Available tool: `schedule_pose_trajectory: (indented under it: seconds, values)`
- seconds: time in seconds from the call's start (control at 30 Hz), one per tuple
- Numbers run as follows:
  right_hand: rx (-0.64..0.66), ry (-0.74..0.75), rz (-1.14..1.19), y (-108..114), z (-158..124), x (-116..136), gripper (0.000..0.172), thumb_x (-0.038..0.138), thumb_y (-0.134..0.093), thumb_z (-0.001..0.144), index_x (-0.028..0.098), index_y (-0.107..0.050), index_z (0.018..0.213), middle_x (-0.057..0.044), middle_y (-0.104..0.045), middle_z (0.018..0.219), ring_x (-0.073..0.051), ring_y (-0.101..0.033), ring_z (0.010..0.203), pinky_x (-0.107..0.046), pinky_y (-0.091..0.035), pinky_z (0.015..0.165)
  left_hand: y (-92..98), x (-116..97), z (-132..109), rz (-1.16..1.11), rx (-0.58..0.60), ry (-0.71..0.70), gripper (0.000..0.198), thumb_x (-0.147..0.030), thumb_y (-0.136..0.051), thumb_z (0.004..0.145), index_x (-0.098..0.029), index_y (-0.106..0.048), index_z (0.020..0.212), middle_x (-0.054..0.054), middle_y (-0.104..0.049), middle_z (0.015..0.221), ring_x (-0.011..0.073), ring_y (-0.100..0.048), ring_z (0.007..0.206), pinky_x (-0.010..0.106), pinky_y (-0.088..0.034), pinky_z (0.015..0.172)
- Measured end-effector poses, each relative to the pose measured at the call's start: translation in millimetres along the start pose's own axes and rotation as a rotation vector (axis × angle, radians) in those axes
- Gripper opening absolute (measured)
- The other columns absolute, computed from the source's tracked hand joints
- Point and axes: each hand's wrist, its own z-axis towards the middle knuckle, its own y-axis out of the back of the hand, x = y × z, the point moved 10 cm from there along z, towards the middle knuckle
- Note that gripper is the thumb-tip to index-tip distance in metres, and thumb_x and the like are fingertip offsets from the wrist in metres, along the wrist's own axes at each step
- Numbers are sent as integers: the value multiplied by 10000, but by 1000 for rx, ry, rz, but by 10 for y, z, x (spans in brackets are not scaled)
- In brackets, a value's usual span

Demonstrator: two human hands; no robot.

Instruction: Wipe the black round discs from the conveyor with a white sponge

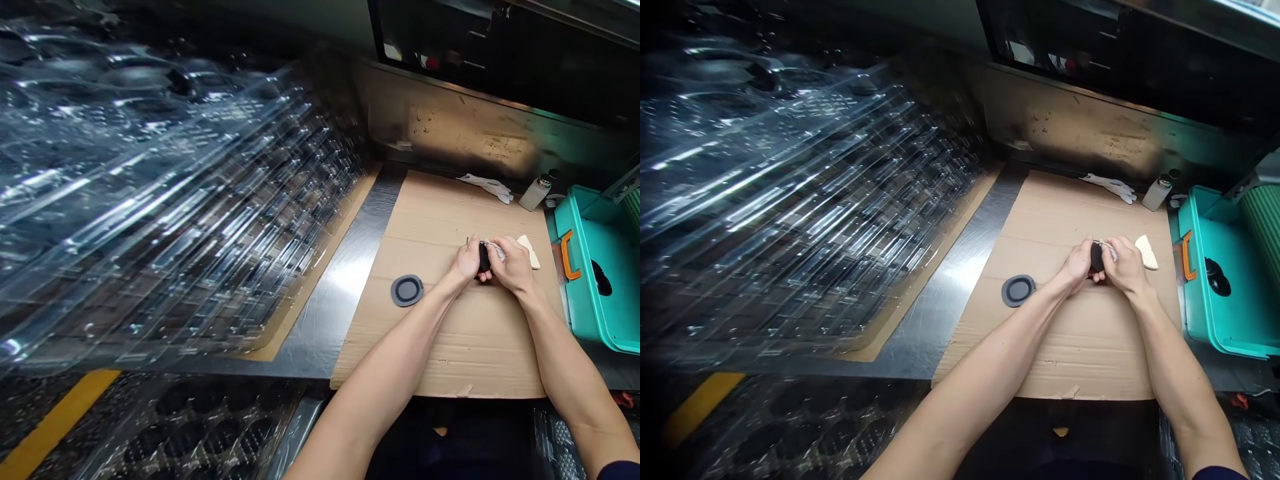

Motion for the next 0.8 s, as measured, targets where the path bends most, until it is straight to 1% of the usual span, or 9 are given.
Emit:
schedule_pose_trajectory:
  seconds: [0.1, 0.2, 0.3, 0.37, 0.5, 0.57, 0.7, 0.8]
  values:
    - [24, 9, -40, -51, -19, -35, 201, 337, -520, 1003, 233, -693, 1002, -95, -737, 967, -246, -691, 878, -369, -552, 791, 13, 5, -3, 95, -18, -24, 678, -556, -248, 1070, -125, -682, 778, 55, -602, 444, 135, -535, 347, 228, -415, 416]
    - [18, 28, -48, -63, -27, -23, 209, 321, -502, 1010, 230, -690, 1010, -101, -732, 973, -247, -690, 886, -367, -550, 790, 22, 7, 5, 148, -28, -42, 682, -538, -241, 1076, -143, -688, 747, 61, -604, 441, 151, -549, 361, 245, -433, 427]
    - [25, 34, -42, -89, -24, -7, 213, 296, -485, 1010, 235, -688, 1028, -100, -730, 994, -242, -688, 898, -357, -549, 790, 23, -13, 6, 126, -28, -69, 677, -511, -224, 1083, -163, -664, 703, 56, -599, 443, 155, -554, 360, 246, -427, 417]
    - [37, 36, -50, -101, -35, -3, 214, 305, -488, 1011, 233, -687, 1034, -100, -731, 994, -245, -685, 897, -362, -548, 792, 21, -22, -2, 92, -24, -76, 676, -526, -228, 1080, -164, -644, 688, 52, -595, 445, 143, -542, 347, 237, -417, 408]
    - [18, 41, -48, -41, -64, 29, 219, 331, -493, 1023, 228, -686, 1012, -101, -729, 971, -247, -682, 883, -369, -542, 795, 11, -12, -19, 38, -23, -44, 696, -612, -256, 1055, -151, -621, 682, 45, -576, 433, 120, -508, 326, 216, -385, 392]
    - [5, 49, -32, -10, -67, 65, 214, 324, -491, 1028, 230, -681, 1006, -96, -725, 972, -241, -679, 887, -363, -536, 804, 4, -9, -27, 24, -22, -28, 690, -605, -248, 1056, -151, -621, 694, 43, -577, 436, 122, -512, 333, 215, -380, 389]
    - [30, 38, -70, -34, -67, 64, 202, 301, -485, 1025, 238, -672, 979, -95, -710, 958, -243, -663, 881, -362, -521, 789, 7, -49, -52, 99, -35, -55, 671, -534, -242, 1071, -153, -640, 689, 44, -579, 435, 128, -518, 340, 226, -392, 401]
    - [58, 25, -99, -66, -80, 13, 189, 281, -493, 1012, 238, -667, 951, -94, -702, 933, -249, -655, 865, -367, -514, 778, 13, -43, -60, 174, -41, -60, 680, -586, -290, 1059, -151, -670, 701, 40, -583, 433, 126, -528, 355, 225, -416, 435]
